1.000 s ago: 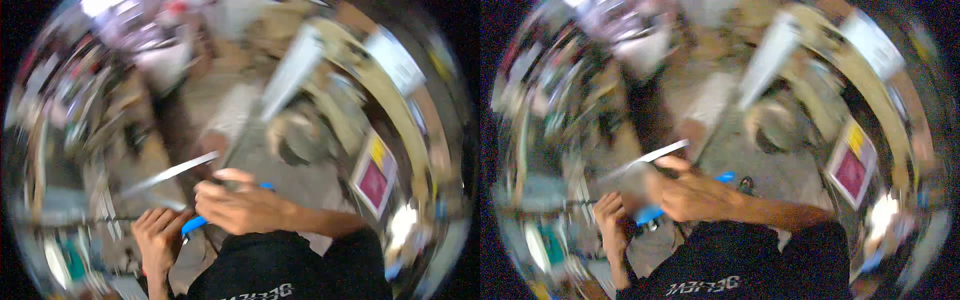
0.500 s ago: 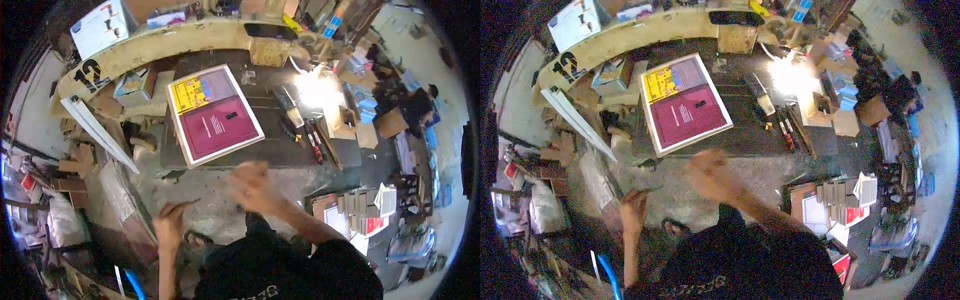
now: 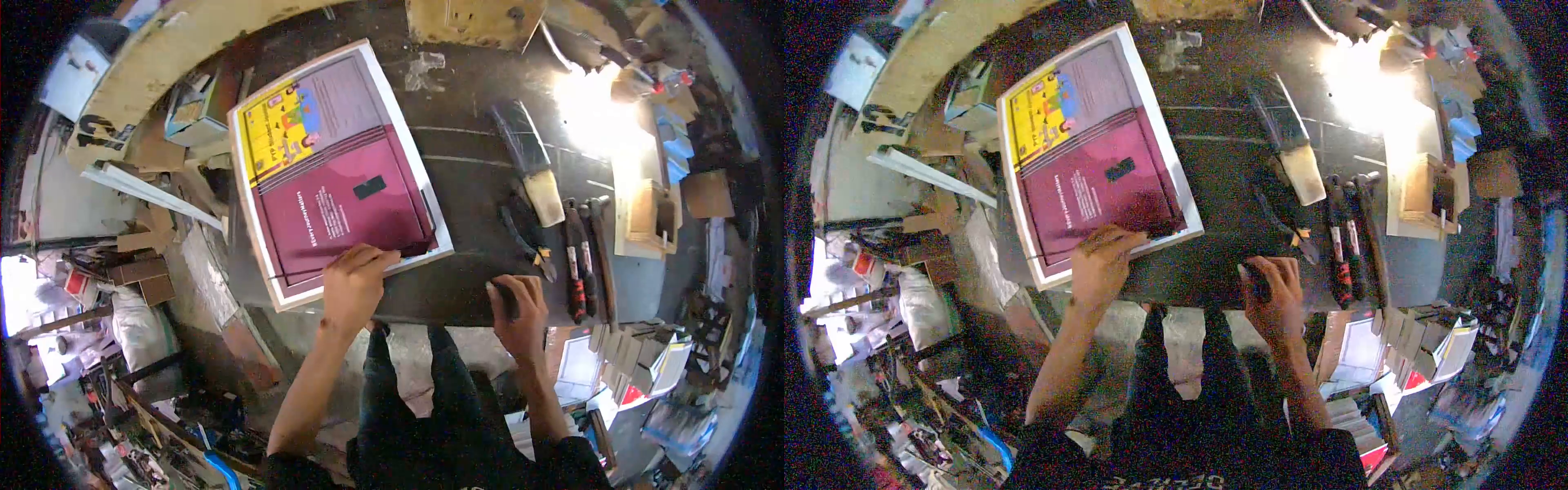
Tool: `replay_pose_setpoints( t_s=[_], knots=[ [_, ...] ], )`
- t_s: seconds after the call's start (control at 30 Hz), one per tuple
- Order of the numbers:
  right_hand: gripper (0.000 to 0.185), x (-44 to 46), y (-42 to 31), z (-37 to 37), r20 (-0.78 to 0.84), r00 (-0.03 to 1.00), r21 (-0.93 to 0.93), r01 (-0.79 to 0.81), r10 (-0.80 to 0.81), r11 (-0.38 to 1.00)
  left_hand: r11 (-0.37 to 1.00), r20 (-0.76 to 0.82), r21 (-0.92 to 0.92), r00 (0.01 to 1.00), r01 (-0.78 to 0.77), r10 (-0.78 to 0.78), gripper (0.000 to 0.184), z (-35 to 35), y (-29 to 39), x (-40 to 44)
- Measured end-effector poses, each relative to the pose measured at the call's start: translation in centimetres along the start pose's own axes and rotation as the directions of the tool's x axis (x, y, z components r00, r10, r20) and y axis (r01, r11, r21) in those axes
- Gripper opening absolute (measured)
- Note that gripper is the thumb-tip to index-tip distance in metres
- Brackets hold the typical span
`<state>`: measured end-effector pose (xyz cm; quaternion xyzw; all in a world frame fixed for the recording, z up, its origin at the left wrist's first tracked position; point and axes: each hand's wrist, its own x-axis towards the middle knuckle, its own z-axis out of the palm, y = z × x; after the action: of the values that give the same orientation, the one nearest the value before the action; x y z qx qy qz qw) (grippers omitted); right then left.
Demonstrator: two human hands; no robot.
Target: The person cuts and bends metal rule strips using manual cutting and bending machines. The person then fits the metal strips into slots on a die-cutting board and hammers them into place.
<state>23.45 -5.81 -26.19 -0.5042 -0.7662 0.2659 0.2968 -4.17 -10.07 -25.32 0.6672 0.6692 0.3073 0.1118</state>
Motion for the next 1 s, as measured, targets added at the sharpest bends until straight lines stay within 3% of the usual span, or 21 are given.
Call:
replay_pose_setpoints(
  t_s=[0.13,0.2,0.33,0.4,0.47,0.53,0.57,0.7,0.73,0.77,0.8,0.83,0.87,0.9,0.93,0.97,1.0],
  knots=[
    [0.019,2.1,1.4,-4.2,-0.212,0.977,-0.256,-0.080,0.025,0.963,0.999,0.059,0.001,0.997,0.042,-0.042,0.032,-0.3,0.2,0.8],
    [0.023,2.2,3.6,-5.9,-0.231,0.959,-0.385,-0.247,0.166,0.889,1.000,0.062,0.010,0.998,0.001,-0.002,0.033,-0.5,0.0,1.0],
    [0.035,0.9,6.2,-6.3,-0.128,0.981,-0.515,-0.194,0.148,0.835,1.000,0.120,0.018,0.993,0.001,-0.003,0.036,-0.9,-0.4,1.1],
    [0.037,0.4,7.1,-6.3,-0.150,0.988,-0.521,-0.120,0.048,0.845,1.000,0.130,0.015,0.991,-0.010,0.008,0.035,-0.8,-0.6,1.0],
    [0.036,0.4,7.4,-6.2,-0.184,0.982,-0.520,-0.139,0.049,0.843,1.000,0.122,-0.021,0.992,-0.023,0.025,0.035,-0.3,-0.9,0.8],
    [0.036,-0.3,8.8,-6.5,-0.143,0.966,-0.449,-0.257,0.215,0.856,1.000,0.096,-0.003,0.995,-0.010,0.010,0.035,-0.5,-1.0,0.5],
    [0.035,-1.0,11.2,-6.9,-0.096,0.993,-0.580,-0.115,0.072,0.806,0.999,0.110,-0.026,0.993,-0.029,0.032,0.036,-0.6,-0.9,0.6],
    [0.024,-0.3,11.2,-7.9,0.013,0.998,-0.586,-0.049,0.069,0.809,0.998,0.149,-0.027,0.987,-0.057,0.060,0.041,-1.0,-1.2,0.4],
    [0.024,-0.3,10.0,-8.3,-0.043,0.938,-0.382,-0.334,0.344,0.862,0.997,0.141,-0.041,0.988,-0.066,0.071,0.041,-1.6,-0.8,0.3],
    [0.026,-0.5,9.2,-9.5,-0.044,0.802,-0.159,-0.595,0.596,0.788,0.999,0.108,-0.033,0.994,-0.030,0.033,0.038,-2.4,0.0,0.2],
    [0.031,-2.7,9.7,-10.0,0.040,0.729,0.200,-0.676,0.683,0.710,0.999,0.077,-0.039,0.997,-0.002,0.005,0.034,-3.0,0.8,0.3],
    [0.035,-4.9,10.2,-10.6,0.124,0.642,0.514,-0.694,0.757,0.505,0.996,0.072,-0.082,0.997,-0.030,0.036,0.034,-3.6,1.6,0.7],
    [0.037,-6.5,9.7,-10.3,0.202,0.635,0.667,-0.647,0.745,0.370,0.960,0.051,-0.241,0.990,0.141,-0.132,0.030,-4.5,2.6,0.9],
    [0.039,-8.3,9.2,-10.1,0.280,0.624,0.781,-0.589,0.729,0.205,0.874,0.062,-0.381,0.951,0.302,-0.301,0.025,-5.1,3.3,0.9],
    [0.044,-7.7,5.4,-8.9,0.414,0.600,0.711,-0.683,0.685,0.168,0.872,0.067,-0.391,0.955,0.293,-0.290,0.025,-5.3,3.8,0.8],
    [0.049,-7.2,1.6,-7.7,0.539,0.563,0.624,-0.767,0.626,0.152,0.739,0.168,-0.522,0.901,0.426,-0.401,0.022,-5.5,4.3,0.9],
    [0.051,-4.2,-1.5,-7.6,0.712,0.434,0.466,-0.880,0.552,0.091,0.567,0.286,-0.617,0.827,0.546,-0.485,0.019,-5.6,4.6,0.8]
  ],
)
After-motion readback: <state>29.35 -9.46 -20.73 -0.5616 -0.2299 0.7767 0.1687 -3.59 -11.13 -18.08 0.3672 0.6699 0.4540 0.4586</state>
